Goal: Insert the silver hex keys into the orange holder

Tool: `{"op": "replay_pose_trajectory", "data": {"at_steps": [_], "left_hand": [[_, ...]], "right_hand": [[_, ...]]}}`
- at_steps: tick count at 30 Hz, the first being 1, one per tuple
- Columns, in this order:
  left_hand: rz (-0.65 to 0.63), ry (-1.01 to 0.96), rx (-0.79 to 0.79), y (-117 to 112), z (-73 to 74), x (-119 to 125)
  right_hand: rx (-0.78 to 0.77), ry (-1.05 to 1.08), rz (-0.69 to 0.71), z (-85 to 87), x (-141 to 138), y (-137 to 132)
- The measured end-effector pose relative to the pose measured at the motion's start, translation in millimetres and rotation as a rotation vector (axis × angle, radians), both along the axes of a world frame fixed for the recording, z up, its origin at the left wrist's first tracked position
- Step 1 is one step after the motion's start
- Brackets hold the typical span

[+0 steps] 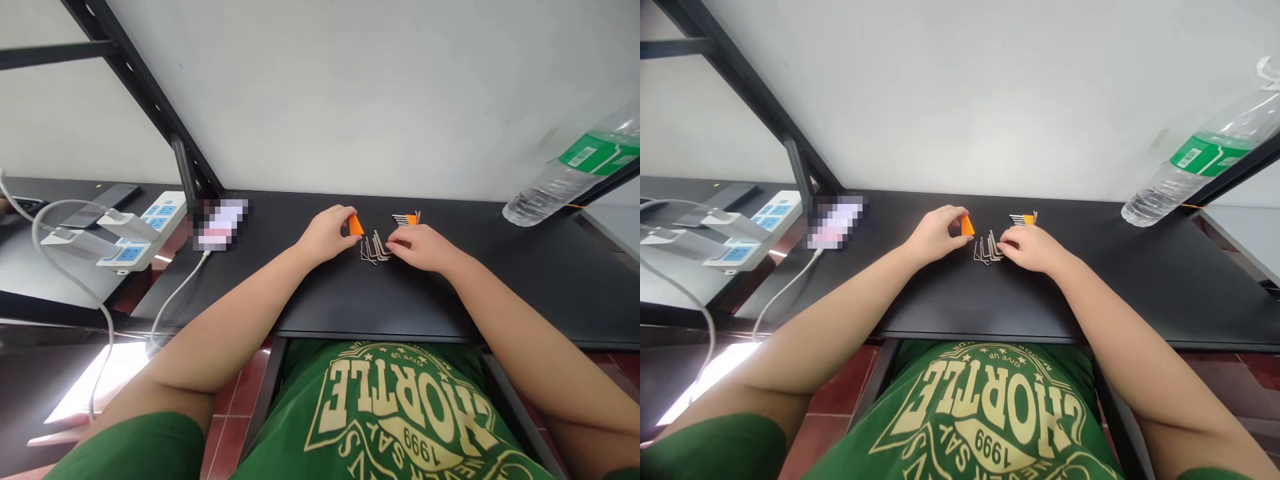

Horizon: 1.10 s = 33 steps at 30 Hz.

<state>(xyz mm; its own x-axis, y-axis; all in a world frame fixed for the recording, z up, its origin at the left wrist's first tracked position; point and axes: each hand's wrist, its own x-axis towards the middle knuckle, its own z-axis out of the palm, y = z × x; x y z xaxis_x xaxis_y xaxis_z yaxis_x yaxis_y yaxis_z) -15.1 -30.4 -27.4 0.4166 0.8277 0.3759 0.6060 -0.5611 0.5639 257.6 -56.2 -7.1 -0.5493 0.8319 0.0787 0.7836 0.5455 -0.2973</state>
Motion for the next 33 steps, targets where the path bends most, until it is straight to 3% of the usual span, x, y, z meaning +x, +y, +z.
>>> {"op": "replay_pose_trajectory", "data": {"at_steps": [7,15,25,30,33], "left_hand": [[0.010,0.001,-0.028,-1.1,1.8,1.9],[0.000,-0.009,-0.038,-0.8,-1.0,3.0],[-0.010,0.003,-0.047,0.9,-3.2,2.8],[-0.024,0.003,-0.082,-0.1,-2.9,4.5],[-0.039,-0.005,-0.107,0.0,-4.2,5.2]], "right_hand": [[-0.014,0.135,0.072,1.2,5.6,-0.2],[-0.083,0.082,0.114,-4.2,1.8,0.7],[-0.163,-0.082,-0.028,3.3,6.5,6.3],[-0.302,-0.082,-0.099,9.9,6.5,2.2],[-0.271,-0.107,-0.119,12.1,6.0,-0.1]]}}
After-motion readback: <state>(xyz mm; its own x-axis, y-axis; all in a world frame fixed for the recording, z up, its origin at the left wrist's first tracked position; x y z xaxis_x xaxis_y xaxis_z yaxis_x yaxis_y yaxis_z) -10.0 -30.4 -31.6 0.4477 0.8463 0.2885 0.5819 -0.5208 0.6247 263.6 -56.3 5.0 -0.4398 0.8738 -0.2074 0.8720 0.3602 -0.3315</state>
